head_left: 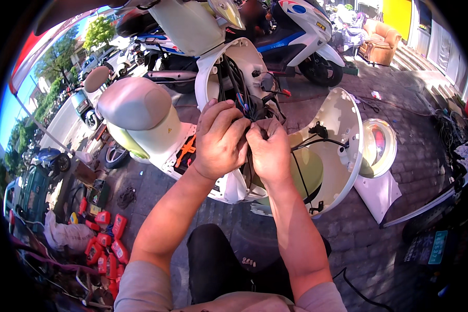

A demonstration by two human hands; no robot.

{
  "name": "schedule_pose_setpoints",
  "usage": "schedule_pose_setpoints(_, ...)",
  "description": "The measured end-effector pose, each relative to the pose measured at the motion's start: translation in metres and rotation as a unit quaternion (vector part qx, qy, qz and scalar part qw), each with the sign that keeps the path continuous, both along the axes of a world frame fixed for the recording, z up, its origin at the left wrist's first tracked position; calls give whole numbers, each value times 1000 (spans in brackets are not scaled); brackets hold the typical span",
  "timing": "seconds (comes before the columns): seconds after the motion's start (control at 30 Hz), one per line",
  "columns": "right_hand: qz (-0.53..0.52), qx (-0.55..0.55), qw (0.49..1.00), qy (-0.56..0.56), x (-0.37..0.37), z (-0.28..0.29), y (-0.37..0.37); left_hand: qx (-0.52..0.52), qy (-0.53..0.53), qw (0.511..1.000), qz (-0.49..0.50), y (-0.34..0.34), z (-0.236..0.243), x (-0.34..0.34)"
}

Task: The person manipulates wires and connectors inside a disassembled motorcycle front panel and then handles a multimeter and other electrical components on a cluttered workshop desk.

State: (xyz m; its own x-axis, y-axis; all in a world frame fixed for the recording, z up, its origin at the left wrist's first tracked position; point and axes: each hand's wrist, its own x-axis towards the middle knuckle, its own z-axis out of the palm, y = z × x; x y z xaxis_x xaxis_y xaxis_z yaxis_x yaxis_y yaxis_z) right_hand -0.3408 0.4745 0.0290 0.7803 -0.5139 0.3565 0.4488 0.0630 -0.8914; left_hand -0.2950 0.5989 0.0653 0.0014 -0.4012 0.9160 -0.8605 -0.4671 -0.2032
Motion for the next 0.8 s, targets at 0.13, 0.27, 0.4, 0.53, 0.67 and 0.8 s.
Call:
schedule_pose_setpoints(0.13, 3, 17, 999, -45, -11, -11, 10, 3, 8, 1000, -11, 0, 0, -2)
schedule_pose_setpoints(0.27, 13, 37, 998, -55, -10, -9, 2, 5, -7, 1000, 1, 0, 0, 2)
schedule_pose_setpoints(0.4, 0, 22, 998, -53, -7, -14, -14, -7, -9, 1000, -2, -3, -3, -2)
schedule_pose_setpoints(0.53, -135, -158, 977, -54, -15, 23, -17, -13, -10, 1000, 9, 2, -8, -5)
schedule_pose_setpoints(0.67, -144, -289, 945, 48, -12, 51, -27, -9, -11, 999, 37, 3, -10, -9)
schedule_pose_setpoints(0.8, -142, -317, 933, 91, -8, 58, -45, 18, -10, 997, 73, -2, -1, -22)
